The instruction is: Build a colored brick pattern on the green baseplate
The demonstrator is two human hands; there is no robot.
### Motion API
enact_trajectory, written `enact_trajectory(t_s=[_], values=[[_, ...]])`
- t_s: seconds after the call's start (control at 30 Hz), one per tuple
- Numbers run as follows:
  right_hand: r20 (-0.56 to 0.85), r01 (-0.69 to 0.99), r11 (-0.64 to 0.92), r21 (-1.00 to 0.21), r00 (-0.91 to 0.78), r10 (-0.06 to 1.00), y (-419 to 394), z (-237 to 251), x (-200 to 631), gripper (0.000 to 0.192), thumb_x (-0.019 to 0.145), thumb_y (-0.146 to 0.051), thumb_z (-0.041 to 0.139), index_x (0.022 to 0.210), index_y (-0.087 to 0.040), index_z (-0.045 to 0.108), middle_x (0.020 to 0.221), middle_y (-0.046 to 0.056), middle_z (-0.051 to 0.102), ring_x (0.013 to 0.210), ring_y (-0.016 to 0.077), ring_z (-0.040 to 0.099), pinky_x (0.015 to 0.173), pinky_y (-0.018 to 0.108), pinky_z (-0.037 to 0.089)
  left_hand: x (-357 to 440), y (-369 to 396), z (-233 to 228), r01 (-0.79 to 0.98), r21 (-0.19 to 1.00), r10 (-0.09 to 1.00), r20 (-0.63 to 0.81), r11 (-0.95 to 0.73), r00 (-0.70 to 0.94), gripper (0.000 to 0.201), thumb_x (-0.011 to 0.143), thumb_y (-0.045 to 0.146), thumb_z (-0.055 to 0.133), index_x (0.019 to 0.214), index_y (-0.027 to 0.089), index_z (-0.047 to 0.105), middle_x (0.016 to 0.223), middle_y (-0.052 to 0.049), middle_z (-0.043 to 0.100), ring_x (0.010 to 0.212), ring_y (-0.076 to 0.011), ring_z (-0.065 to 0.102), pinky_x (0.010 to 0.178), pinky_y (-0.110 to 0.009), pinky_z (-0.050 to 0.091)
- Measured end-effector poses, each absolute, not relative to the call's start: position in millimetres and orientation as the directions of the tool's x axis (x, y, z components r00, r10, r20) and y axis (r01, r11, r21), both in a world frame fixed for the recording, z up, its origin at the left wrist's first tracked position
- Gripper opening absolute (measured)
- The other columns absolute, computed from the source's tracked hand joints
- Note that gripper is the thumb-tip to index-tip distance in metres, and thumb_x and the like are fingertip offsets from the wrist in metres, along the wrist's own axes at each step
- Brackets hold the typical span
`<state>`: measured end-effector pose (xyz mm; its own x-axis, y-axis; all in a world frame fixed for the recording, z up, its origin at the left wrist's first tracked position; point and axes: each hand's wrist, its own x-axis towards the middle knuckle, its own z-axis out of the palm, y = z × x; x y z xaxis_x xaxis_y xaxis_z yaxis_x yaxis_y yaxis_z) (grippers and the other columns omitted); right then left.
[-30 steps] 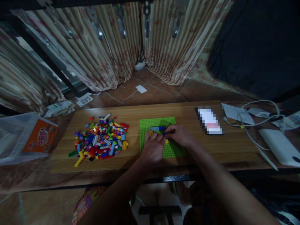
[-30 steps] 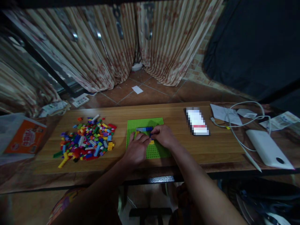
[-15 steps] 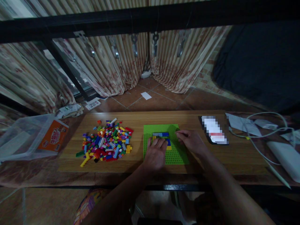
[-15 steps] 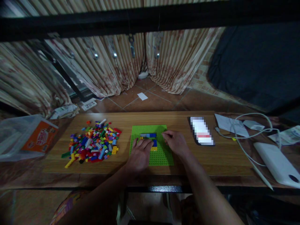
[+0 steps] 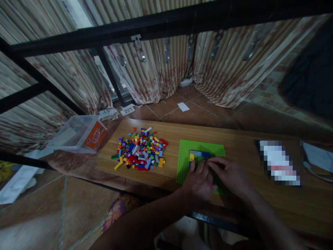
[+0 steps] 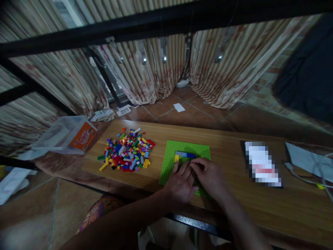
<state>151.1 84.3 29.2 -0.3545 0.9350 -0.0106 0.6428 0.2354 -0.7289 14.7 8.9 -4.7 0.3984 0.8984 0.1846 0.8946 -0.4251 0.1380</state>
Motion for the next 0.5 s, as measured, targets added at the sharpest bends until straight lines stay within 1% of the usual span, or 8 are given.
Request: enact_trajectory(t_s=[0.07, 0.17, 0.33, 0.5], values=[[0.007, 0.644, 0.246, -0.724, -0.351, 0.936, 79.4, 26.4, 149.5, 0.026, 0.083, -0.041, 0.053, 0.088, -0.023, 0.071, 0.089, 0.004, 0.073, 0.079, 0.0209, 0.067, 0.075, 0.033, 0.05, 15.6, 8.2, -5.6, 0.891, 0.146, 0.897, 0.181, -0.43, 0.403, 0.056, 0.096, 0.043, 0.033, 0.137, 0.005, 0.042, 0.145, -0.017, 0.043, 0.14, -0.0304, 0.027, 0.111, -0.057, 0.027], [0.054, 0.664, 0.275, -0.695, -0.333, 0.941, 76.0, 21.9, 150.0, 0.027, 0.084, -0.042, 0.053, 0.089, -0.022, 0.071, 0.093, 0.006, 0.072, 0.083, 0.0222, 0.067, 0.078, 0.035, 0.05, 17.3, 7.8, -4.6, 0.891, 0.155, 0.898, 0.185, -0.427, 0.398, 0.055, 0.096, 0.04, 0.031, 0.138, 0.005, 0.041, 0.146, -0.018, 0.041, 0.139, -0.0312, 0.028, 0.11, -0.058, 0.028], [0.142, 0.684, 0.389, -0.617, -0.389, 0.91, 75.3, 18.3, 149.4, 0.029, 0.088, -0.039, 0.047, 0.088, -0.022, 0.07, 0.092, 0.008, 0.07, 0.081, 0.0221, 0.065, 0.076, 0.035, 0.049, 21.4, 8.6, -2.6, 0.889, 0.161, 0.899, 0.179, -0.428, 0.4, 0.058, 0.094, 0.039, 0.035, 0.136, 0.001, 0.042, 0.143, -0.023, 0.043, 0.136, -0.0347, 0.031, 0.108, -0.059, 0.028], [0.143, 0.721, 0.415, -0.555, -0.408, 0.902, 75.8, 17.7, 144.1, 0.032, 0.089, -0.033, 0.041, 0.081, -0.02, 0.068, 0.085, 0.009, 0.068, 0.075, 0.0213, 0.063, 0.072, 0.034, 0.048, 23.7, 11.0, -2.8, 0.885, 0.158, 0.892, 0.203, -0.438, 0.405, 0.058, 0.091, 0.038, 0.041, 0.134, 0.0, 0.045, 0.141, -0.023, 0.044, 0.133, -0.0353, 0.035, 0.11, -0.058, 0.027]])
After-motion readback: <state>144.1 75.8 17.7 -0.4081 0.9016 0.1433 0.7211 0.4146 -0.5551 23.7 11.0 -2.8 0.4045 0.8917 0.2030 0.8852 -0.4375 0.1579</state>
